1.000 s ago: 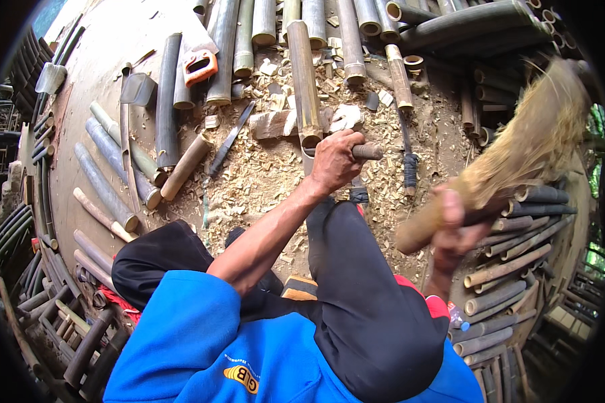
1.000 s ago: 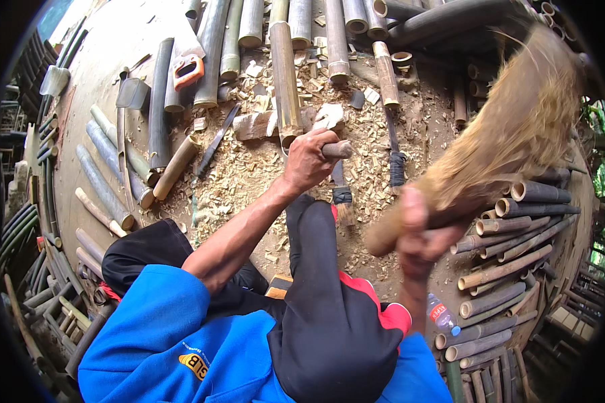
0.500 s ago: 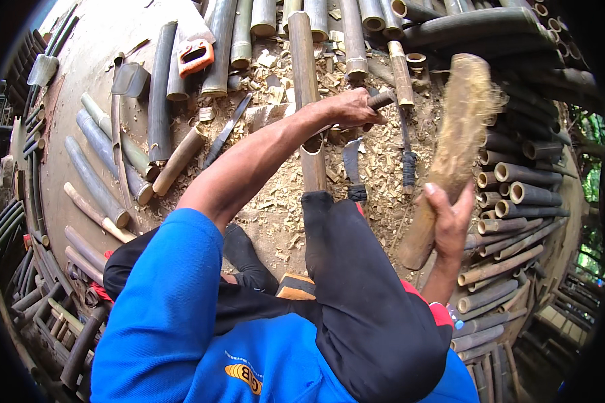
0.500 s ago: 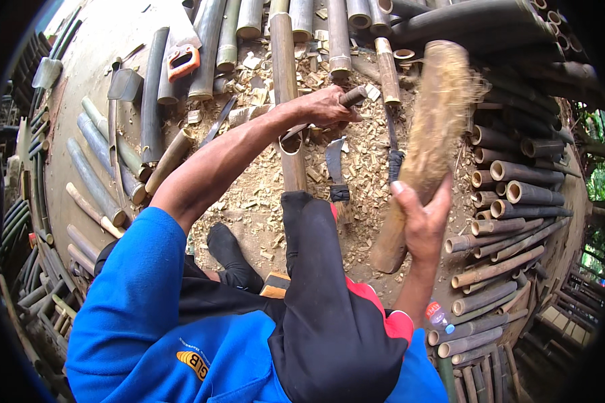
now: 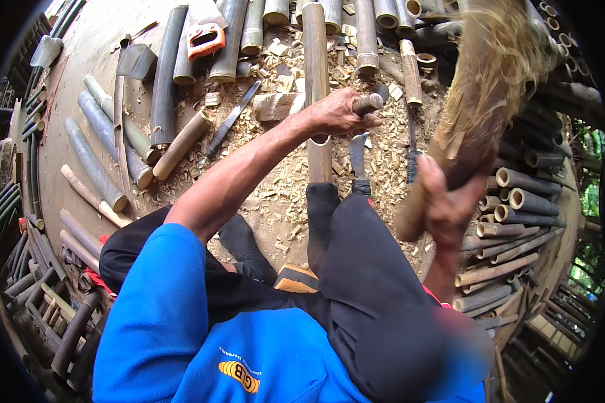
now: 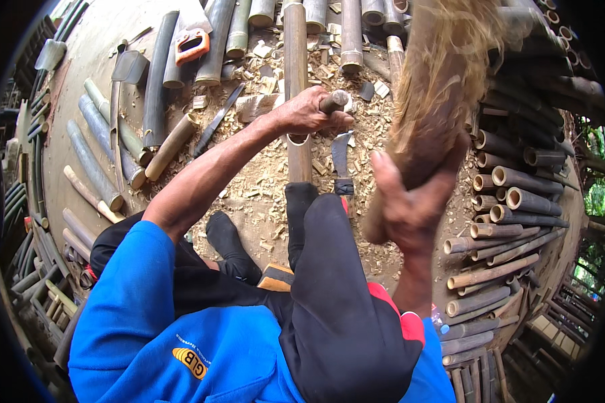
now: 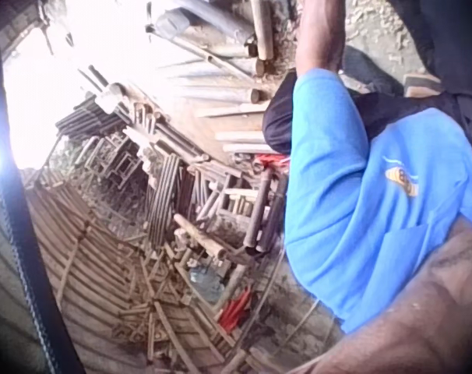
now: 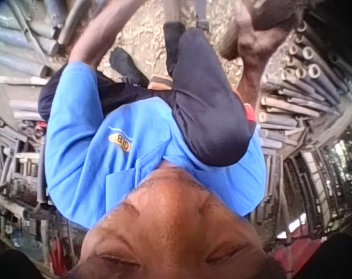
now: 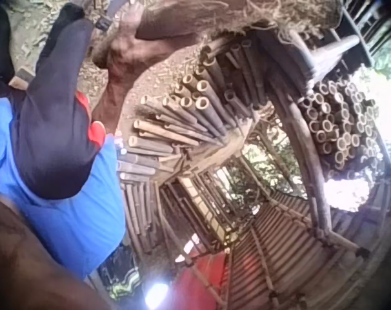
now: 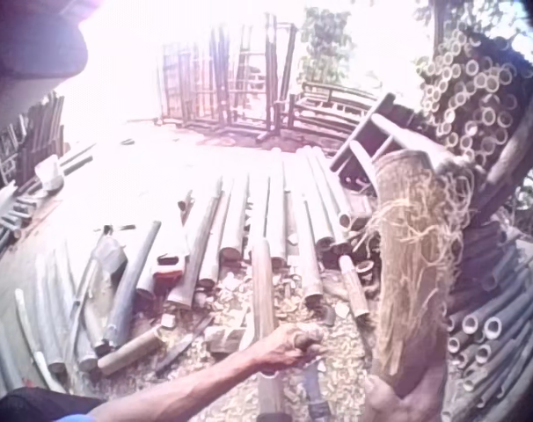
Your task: The person uses a knife to shave the surface and hollow out sections of a bamboo pole while sitting on the floor, occasionally using another piece of wood to strike the knife for force.
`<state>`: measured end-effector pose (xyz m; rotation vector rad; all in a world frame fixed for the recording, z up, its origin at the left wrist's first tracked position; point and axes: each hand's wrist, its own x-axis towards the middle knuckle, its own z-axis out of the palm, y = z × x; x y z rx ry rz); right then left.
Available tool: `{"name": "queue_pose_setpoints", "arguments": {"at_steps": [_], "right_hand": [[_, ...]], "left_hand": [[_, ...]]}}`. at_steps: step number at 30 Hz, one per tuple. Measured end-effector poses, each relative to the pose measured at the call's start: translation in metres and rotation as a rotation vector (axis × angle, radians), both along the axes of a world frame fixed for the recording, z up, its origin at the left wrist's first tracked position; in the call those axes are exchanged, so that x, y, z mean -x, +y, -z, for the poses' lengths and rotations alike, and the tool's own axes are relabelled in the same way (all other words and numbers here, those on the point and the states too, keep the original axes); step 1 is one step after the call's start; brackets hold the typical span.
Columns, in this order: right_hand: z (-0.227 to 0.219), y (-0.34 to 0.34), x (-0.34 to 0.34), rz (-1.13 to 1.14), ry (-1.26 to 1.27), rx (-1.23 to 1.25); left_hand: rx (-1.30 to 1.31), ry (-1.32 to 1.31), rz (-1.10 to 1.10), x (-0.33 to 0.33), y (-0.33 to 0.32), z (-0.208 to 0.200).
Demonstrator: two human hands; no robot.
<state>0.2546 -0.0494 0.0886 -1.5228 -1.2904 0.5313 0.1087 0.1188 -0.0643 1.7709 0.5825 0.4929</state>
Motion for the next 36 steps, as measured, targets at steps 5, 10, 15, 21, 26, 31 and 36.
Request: {"name": "queue_pose_setpoints", "arguments": {"at_steps": [5,10,15,21,26,31,36], "right_hand": [[0.022,0.004,0.008,-0.218,-0.375,0.466],[-0.01,-0.01,-0.022,-0.277,0.106,0.454],[-0.046,0.025,-0.017,-0.491,-0.024,0.307],[-0.063,0.084,0.021,-0.731,-0.275,0.219],[-0.039,0.11,0.066,-0.853,-0.478,-0.03],[-0.033,0.123,0.097,-1.083,-1.189,0.163],[-0.087,0.108,0.108,-0.953,-0.878,-0.055]], "left_hand": [[-0.445,0.002,-0.228,0.007,-0.036,0.048],[0.079,-0.279,-0.811,-0.001,-0.084,0.002],[0.488,-0.978,-1.408,0.057,-0.063,0.019],[0.728,-1.3,-1.448,0.067,-0.05,0.044],[0.724,-1.207,-1.421,0.062,-0.05,0.048],[0.565,-1.409,-1.088,0.04,-0.069,0.066],[0.544,-1.217,-1.021,0.035,-0.066,0.071]]}}
